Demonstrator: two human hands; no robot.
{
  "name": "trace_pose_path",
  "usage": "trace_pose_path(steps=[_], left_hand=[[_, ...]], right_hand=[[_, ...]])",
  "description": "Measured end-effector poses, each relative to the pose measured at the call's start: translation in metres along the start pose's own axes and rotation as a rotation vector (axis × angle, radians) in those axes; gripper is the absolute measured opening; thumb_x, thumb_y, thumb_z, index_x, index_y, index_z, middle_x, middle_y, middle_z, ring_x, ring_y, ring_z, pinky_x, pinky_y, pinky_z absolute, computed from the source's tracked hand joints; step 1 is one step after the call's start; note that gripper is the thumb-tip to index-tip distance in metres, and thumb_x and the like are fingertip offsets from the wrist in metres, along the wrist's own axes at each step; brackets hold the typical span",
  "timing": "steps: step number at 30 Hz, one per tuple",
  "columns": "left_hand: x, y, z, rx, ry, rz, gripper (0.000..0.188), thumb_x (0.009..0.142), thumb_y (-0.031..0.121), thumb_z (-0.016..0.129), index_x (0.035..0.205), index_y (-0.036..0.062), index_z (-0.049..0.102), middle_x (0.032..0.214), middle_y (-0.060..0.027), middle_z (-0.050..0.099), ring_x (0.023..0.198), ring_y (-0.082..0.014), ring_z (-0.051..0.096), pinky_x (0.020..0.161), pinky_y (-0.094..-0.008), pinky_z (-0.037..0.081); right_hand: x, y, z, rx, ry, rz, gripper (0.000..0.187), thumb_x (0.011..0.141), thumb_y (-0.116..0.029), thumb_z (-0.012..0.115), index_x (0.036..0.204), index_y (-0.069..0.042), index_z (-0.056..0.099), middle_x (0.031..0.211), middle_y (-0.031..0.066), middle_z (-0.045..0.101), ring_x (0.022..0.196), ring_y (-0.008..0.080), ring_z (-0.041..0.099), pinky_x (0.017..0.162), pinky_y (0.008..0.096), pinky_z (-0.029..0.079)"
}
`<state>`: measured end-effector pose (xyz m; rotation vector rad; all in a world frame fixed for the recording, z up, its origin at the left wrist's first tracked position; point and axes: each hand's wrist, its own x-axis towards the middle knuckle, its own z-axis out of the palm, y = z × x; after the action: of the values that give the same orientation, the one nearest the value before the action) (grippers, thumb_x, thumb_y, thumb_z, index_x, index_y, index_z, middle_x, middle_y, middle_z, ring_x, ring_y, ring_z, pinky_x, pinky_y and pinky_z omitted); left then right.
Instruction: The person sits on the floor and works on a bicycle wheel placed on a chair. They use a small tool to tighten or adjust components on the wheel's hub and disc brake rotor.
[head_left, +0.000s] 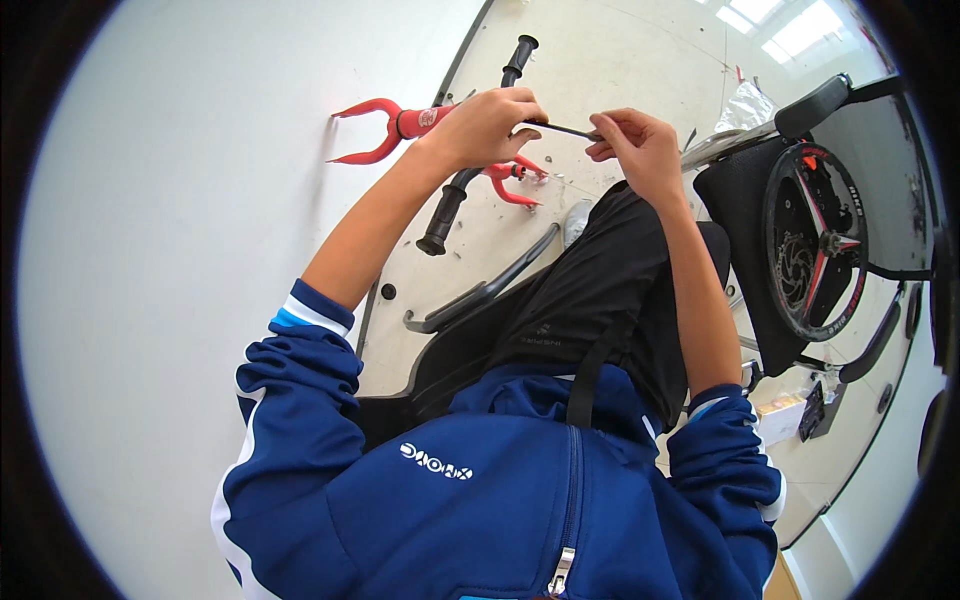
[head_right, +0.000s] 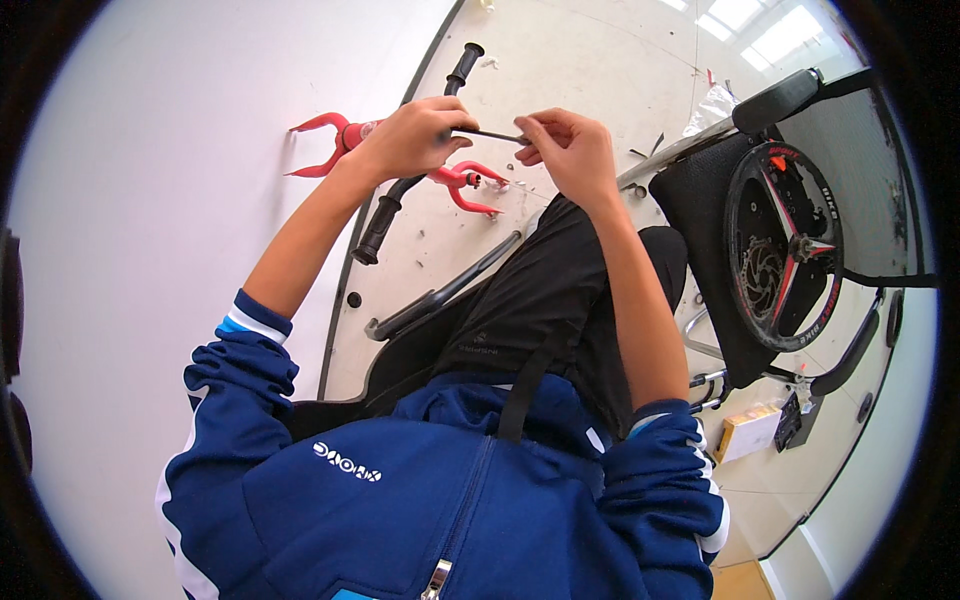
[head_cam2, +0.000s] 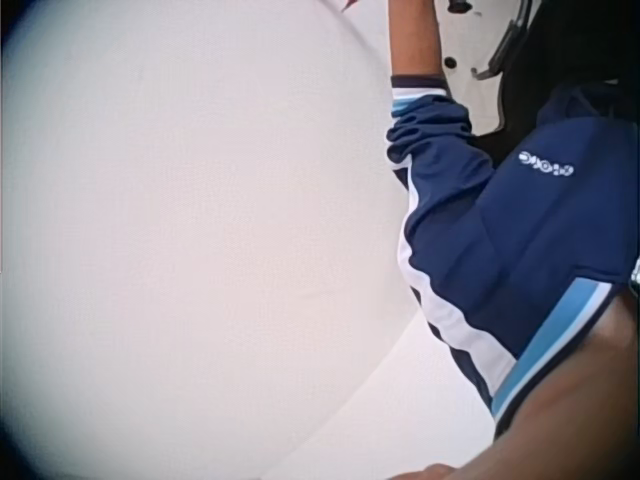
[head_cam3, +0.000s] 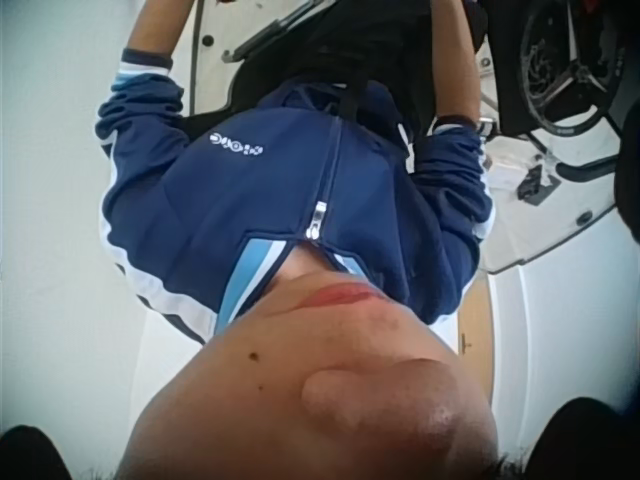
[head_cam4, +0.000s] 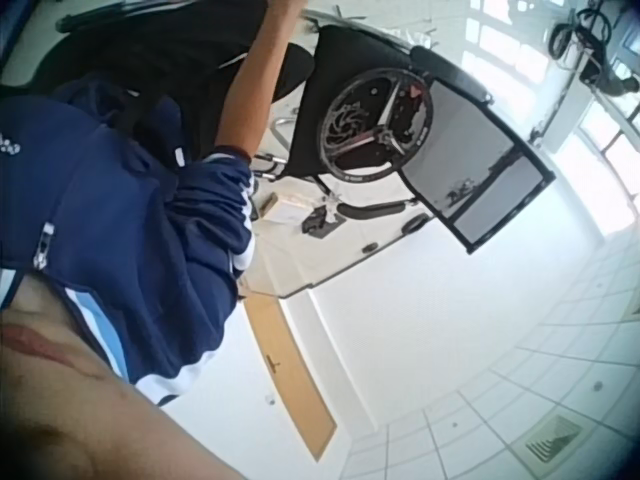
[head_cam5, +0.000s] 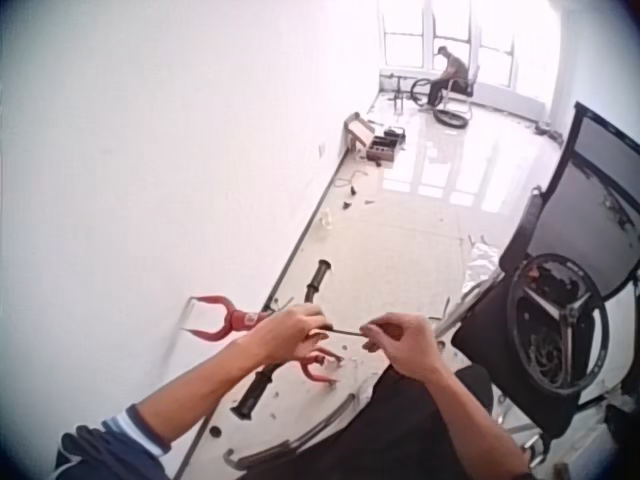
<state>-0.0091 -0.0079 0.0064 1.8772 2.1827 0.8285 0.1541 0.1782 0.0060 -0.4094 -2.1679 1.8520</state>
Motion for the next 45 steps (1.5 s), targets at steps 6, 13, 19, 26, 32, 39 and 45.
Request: trace_pose_path(steps=[6,13,19,26,32,39,45], left_hand=[[0.004,-0.007,-0.005,0.011,-0.025,0.004,0.019,0.082,-0.003,0.069,0.102,-0.0015,0.072,0.086,-0.0141,0.071,0.075,-0.0273,0.068,0.069,-0.0344,0.055],[0.006,-0.012,-0.002,-0.054,-0.083,-0.022,0.024,0.083,-0.007,0.064,0.105,-0.001,0.072,0.086,-0.0171,0.071,0.075,-0.0289,0.067,0.071,-0.035,0.055],[0.013,-0.002,-0.02,-0.151,-0.226,-0.186,0.023,0.088,-0.004,0.061,0.108,-0.0014,0.071,0.086,-0.0193,0.07,0.071,-0.0281,0.063,0.07,-0.0335,0.052],[0.009,-0.033,-0.05,-0.132,0.074,-0.301,0.029,0.093,0.003,0.054,0.113,0.0032,0.074,0.104,-0.0131,0.076,0.088,-0.0228,0.072,0.083,-0.0325,0.055],[0.012,-0.016,-0.034,-0.068,-0.102,-0.158,0.027,0.082,0.013,0.075,0.105,-0.0008,0.075,0.098,-0.0173,0.075,0.087,-0.0274,0.073,0.083,-0.0333,0.057],[0.008,-0.009,-0.013,-0.085,-0.009,-0.023,0.016,0.079,0.001,0.07,0.094,-0.0016,0.075,0.085,-0.0154,0.073,0.072,-0.0285,0.069,0.07,-0.0347,0.056],[0.01,-0.013,-0.017,-0.046,-0.044,-0.033,0.015,0.086,0.003,0.069,0.099,-0.0001,0.075,0.09,-0.0158,0.072,0.083,-0.0282,0.067,0.075,-0.0344,0.054]], right_hand=[[0.011,0.016,0.012,0.68,0.118,0.288,0.029,0.101,-0.017,0.059,0.115,0.008,0.063,0.095,0.0215,0.072,0.084,0.026,0.075,0.078,0.0302,0.062],[-0.007,0.021,0.021,0.663,-0.108,0.064,0.039,0.097,-0.02,0.065,0.126,0.006,0.059,0.119,0.0195,0.067,0.112,0.0298,0.067,0.1,0.0386,0.053],[0.007,0.027,0.057,0.6,0.048,-0.021,0.022,0.095,0.002,0.062,0.116,0.009,0.065,0.111,0.0168,0.07,0.104,0.0257,0.07,0.094,0.036,0.058],[0.006,0.026,0.099,0.768,0.498,0.062,0.021,0.094,-0.008,0.07,0.106,0.009,0.068,0.099,0.0184,0.072,0.088,0.0258,0.074,0.081,0.035,0.063],[0.01,0.025,0.115,0.732,0.762,0.215,0.024,0.083,-0.015,0.083,0.08,0.001,0.067,0.079,0.0125,0.071,0.062,0.0169,0.068,0.063,0.0289,0.058],[0.008,0.03,0.113,0.651,0.569,0.062,0.02,0.089,-0.013,0.076,0.1,0.003,0.068,0.093,0.0112,0.072,0.081,0.014,0.068,0.071,0.0277,0.055],[0.006,0.041,0.105,0.689,0.41,-0.038,0.023,0.096,-0.005,0.066,0.118,0.004,0.068,0.113,0.0127,0.072,0.105,0.0182,0.068,0.091,0.0296,0.054]])
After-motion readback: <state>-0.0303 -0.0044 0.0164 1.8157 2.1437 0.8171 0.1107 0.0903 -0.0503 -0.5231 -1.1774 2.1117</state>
